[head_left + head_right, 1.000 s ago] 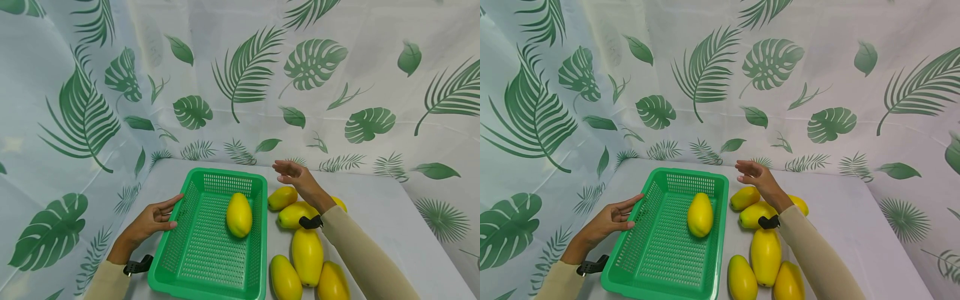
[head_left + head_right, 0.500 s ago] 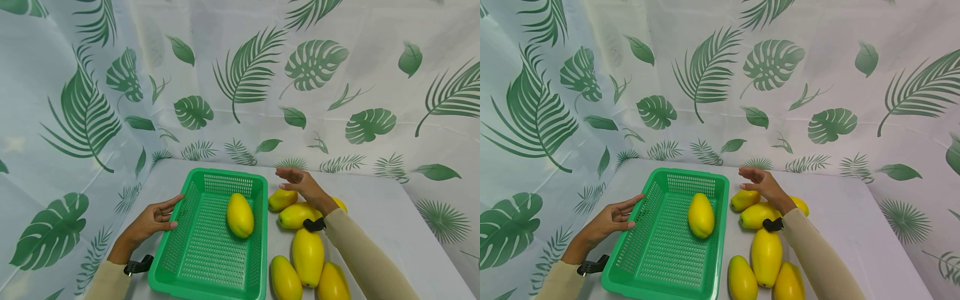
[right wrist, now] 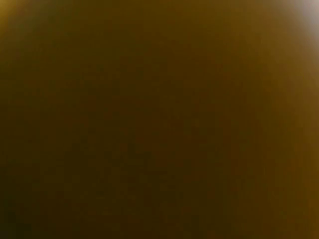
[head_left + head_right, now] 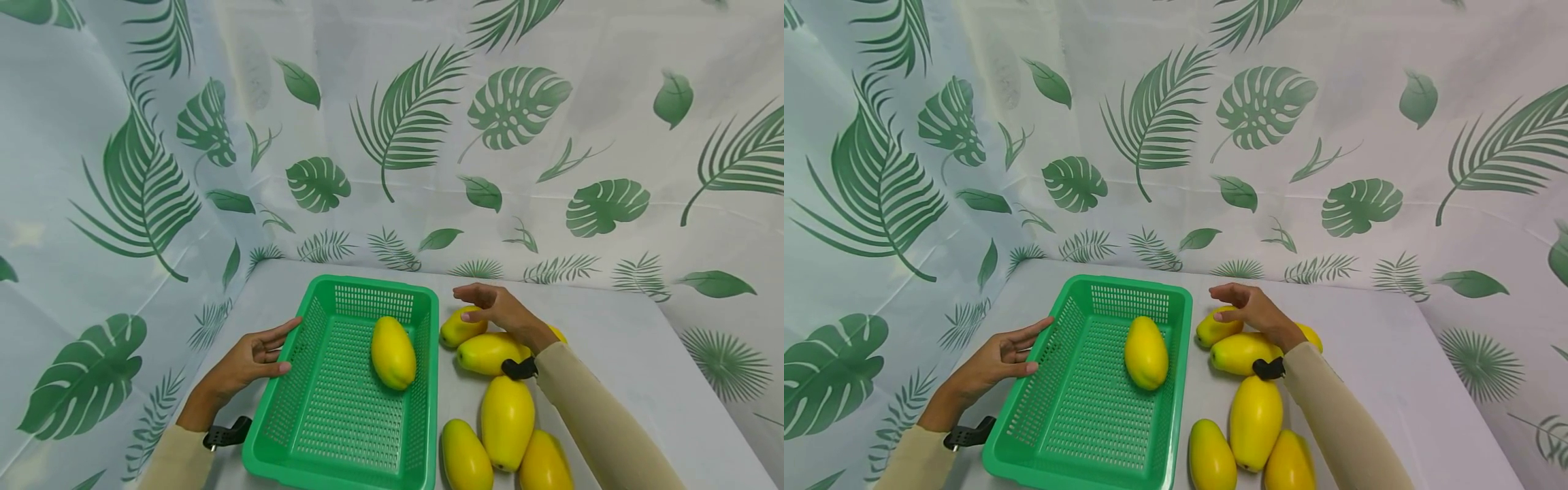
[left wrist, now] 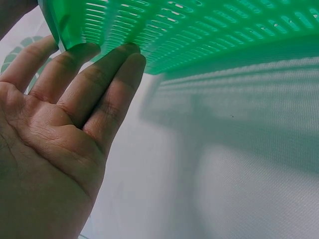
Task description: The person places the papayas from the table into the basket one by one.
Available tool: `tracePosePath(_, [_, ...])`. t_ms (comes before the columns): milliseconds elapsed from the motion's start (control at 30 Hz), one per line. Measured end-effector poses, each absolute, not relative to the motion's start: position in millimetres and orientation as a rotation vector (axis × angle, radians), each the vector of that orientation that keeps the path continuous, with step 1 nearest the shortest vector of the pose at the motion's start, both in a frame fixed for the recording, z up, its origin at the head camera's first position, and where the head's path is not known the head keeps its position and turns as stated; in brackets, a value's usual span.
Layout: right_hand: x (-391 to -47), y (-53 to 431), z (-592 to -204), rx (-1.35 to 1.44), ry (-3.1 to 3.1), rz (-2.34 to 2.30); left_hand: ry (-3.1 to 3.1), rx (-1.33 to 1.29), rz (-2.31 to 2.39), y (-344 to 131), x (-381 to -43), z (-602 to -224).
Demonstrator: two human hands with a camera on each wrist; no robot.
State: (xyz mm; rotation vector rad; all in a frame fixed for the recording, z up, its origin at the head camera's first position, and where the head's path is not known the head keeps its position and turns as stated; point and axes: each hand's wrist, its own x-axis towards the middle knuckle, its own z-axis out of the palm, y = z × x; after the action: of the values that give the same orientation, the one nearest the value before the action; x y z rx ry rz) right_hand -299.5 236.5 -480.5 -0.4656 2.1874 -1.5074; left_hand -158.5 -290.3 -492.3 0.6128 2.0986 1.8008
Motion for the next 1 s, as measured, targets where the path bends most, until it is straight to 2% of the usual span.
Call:
tracePosePath(600, [-305, 238, -486, -0.568, 2.279, -1.202, 2.108, 0.6, 1.793, -291, -159, -492])
tracePosePath(1000, [-305, 230, -483, -0.5, 2.276, -1.214, 2.101, 0.596, 1.805, -291, -159, -494])
